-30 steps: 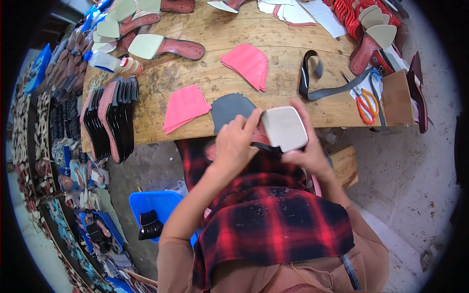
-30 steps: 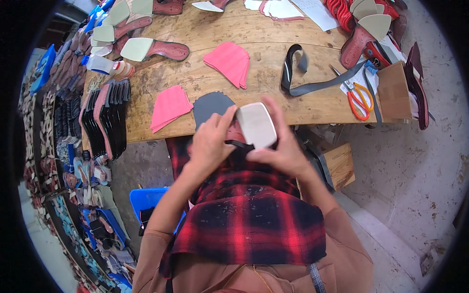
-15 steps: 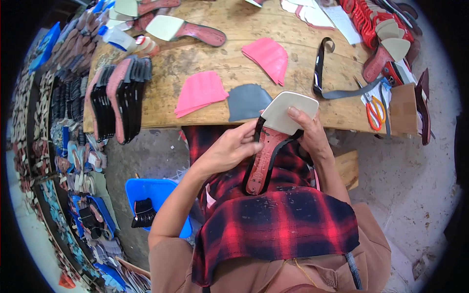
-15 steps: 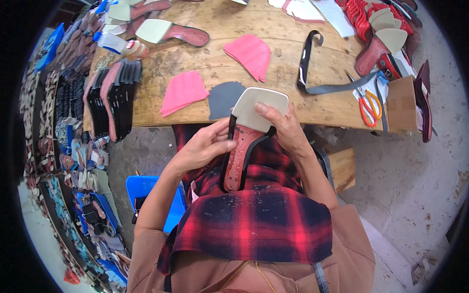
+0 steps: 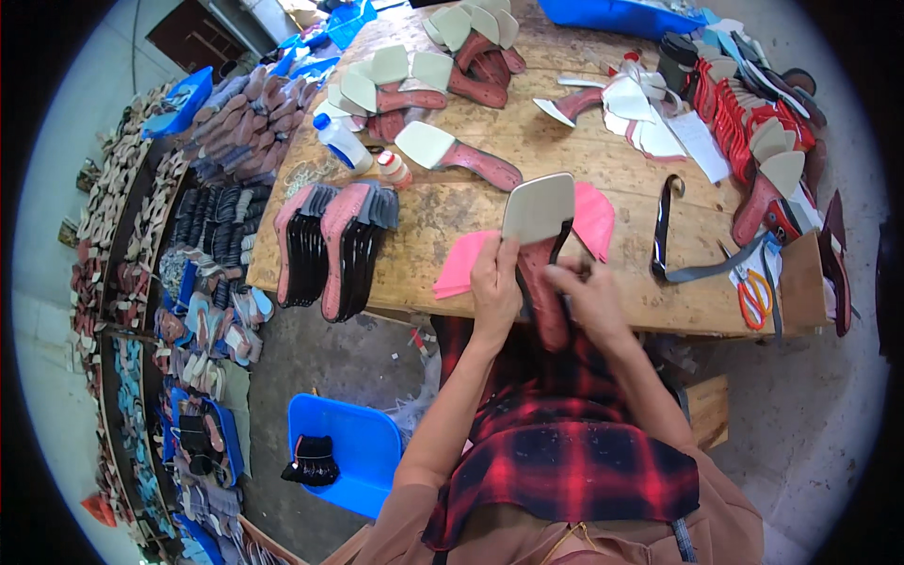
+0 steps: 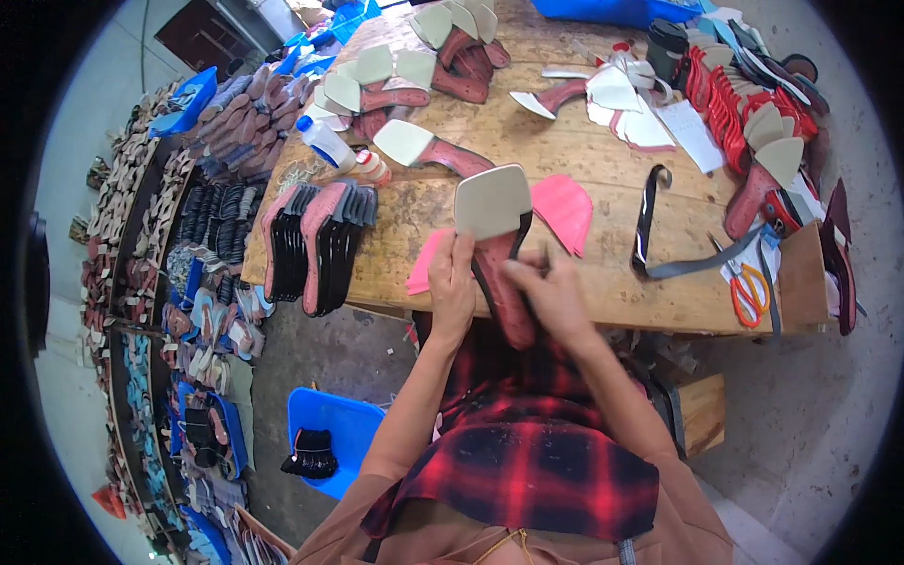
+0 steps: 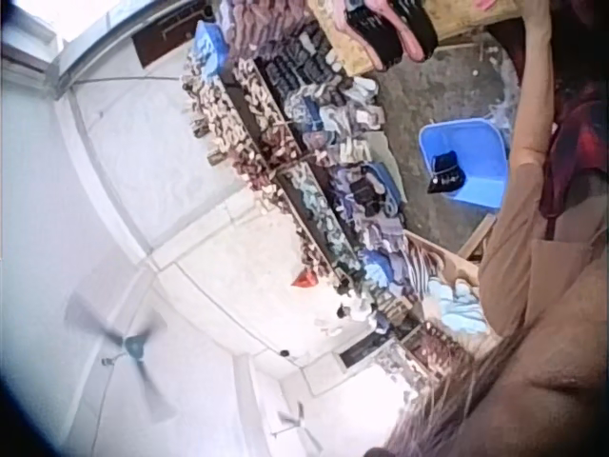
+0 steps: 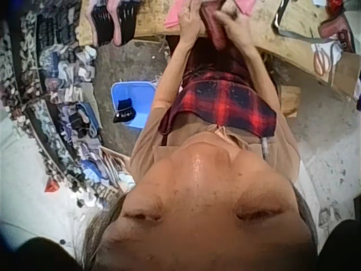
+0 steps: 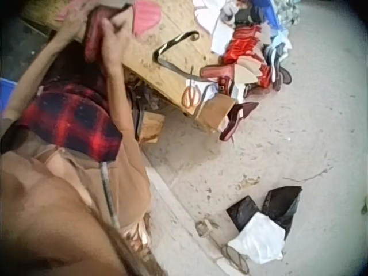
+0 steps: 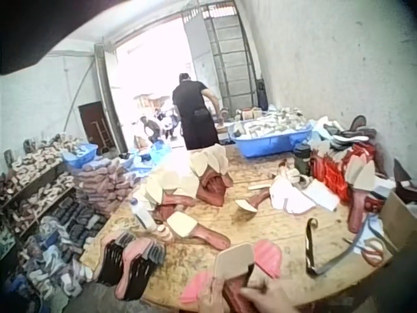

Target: The person assembles sandals by attaching a white insole to a pink sole and then fitting a black strap around the edges. They repeat this process for multiple units, stacking the finished sandals and placing them into a blue bin.

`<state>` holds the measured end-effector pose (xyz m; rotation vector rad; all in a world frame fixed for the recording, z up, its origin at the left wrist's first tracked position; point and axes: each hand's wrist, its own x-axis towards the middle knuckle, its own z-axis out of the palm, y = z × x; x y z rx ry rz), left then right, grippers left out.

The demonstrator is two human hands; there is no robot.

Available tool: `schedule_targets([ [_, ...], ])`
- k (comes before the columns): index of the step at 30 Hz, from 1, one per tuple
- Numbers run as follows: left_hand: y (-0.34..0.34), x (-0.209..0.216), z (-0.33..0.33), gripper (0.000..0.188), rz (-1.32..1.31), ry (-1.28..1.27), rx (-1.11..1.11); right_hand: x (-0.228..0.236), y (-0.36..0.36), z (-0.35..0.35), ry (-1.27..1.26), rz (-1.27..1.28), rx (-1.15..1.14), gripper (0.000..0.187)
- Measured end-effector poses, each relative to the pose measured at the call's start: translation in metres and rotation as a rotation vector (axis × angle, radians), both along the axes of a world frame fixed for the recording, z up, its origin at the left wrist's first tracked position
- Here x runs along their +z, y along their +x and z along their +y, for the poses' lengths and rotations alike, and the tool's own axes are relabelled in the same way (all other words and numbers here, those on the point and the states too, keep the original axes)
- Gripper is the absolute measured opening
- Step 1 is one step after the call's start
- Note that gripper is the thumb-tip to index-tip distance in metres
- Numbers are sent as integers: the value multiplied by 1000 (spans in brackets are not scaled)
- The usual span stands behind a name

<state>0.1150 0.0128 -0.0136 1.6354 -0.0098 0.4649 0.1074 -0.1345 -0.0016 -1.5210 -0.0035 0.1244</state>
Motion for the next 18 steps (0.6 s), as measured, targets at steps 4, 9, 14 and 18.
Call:
schedule_targets([
  [4, 9, 12, 0, 24, -38, 23, 158, -27, -19, 20, -329, -224, 34, 20],
  [9, 29, 9, 23, 22, -27, -643, 115, -25, -55, 10, -263, -347, 95, 22],
  [14, 10, -9, 3, 53, 236, -723, -103, -15, -31, -33, -803, -734, 154, 11],
  [18, -9, 1, -7, 63, 356, -420, -178, -1, -31, -36, -761, -918, 289, 13],
])
